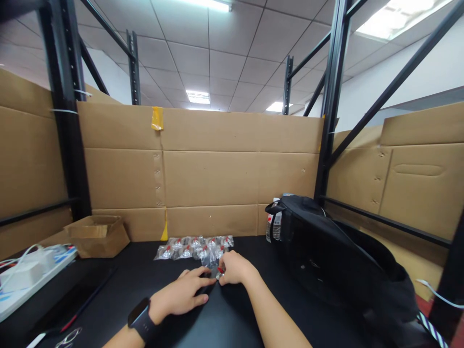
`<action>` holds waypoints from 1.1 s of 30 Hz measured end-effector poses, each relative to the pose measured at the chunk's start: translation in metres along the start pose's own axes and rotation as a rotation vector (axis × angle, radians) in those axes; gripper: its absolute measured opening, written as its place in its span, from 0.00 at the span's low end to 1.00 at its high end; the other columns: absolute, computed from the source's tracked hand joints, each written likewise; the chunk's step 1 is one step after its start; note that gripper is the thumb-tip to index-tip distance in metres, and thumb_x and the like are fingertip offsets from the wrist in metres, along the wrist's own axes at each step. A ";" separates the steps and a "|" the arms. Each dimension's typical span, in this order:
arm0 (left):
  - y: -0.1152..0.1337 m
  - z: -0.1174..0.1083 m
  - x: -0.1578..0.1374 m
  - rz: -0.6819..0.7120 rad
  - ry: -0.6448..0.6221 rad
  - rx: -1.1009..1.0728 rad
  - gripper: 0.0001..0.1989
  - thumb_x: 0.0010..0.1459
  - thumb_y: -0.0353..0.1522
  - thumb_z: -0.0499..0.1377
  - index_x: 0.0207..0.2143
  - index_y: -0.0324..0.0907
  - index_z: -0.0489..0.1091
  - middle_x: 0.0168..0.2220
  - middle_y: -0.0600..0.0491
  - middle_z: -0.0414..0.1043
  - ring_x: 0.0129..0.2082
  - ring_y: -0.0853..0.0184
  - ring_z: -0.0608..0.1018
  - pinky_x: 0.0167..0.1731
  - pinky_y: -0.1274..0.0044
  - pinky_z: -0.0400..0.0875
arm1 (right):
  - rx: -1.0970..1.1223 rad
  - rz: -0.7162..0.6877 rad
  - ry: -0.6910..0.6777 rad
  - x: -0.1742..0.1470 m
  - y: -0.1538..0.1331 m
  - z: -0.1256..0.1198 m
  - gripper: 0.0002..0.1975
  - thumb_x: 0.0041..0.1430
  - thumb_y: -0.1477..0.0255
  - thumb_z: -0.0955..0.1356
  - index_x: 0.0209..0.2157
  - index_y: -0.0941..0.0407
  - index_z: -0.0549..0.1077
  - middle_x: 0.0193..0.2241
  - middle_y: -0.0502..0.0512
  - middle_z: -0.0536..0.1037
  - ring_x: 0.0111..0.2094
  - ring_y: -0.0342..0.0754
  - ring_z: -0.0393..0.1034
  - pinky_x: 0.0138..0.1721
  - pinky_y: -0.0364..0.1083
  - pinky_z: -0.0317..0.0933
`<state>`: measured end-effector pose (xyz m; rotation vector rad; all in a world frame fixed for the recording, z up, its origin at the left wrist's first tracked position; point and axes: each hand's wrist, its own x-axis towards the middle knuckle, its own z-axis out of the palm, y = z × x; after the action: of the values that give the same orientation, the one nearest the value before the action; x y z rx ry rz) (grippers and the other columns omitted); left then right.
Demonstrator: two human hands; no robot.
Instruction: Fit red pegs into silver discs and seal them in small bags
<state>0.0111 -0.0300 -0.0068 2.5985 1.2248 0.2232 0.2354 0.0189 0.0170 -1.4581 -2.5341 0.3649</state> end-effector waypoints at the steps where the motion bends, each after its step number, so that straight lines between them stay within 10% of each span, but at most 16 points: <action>1: 0.000 0.000 0.000 -0.012 -0.012 -0.004 0.26 0.61 0.42 0.56 0.63 0.61 0.64 0.67 0.48 0.58 0.66 0.50 0.62 0.62 0.50 0.53 | 0.020 -0.014 0.002 0.001 -0.001 0.001 0.14 0.41 0.69 0.76 0.34 0.55 0.82 0.29 0.52 0.80 0.29 0.46 0.71 0.28 0.41 0.59; 19: -0.011 -0.006 -0.001 0.033 -0.112 -0.058 0.28 0.59 0.41 0.60 0.62 0.64 0.64 0.70 0.50 0.54 0.70 0.51 0.56 0.63 0.51 0.53 | 0.094 -0.099 0.080 0.011 0.001 0.011 0.15 0.47 0.71 0.75 0.39 0.58 0.81 0.31 0.54 0.81 0.30 0.44 0.72 0.32 0.40 0.61; 33: -0.011 -0.006 -0.001 -0.014 -0.081 -0.001 0.28 0.63 0.40 0.57 0.65 0.61 0.61 0.70 0.50 0.54 0.68 0.50 0.59 0.63 0.54 0.56 | 0.076 -0.081 -0.133 -0.002 0.013 -0.017 0.18 0.40 0.70 0.76 0.37 0.56 0.83 0.33 0.52 0.82 0.33 0.47 0.75 0.36 0.41 0.65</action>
<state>0.0011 -0.0226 -0.0039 2.5704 1.2145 0.1153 0.2524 0.0252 0.0288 -1.3407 -2.6411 0.5562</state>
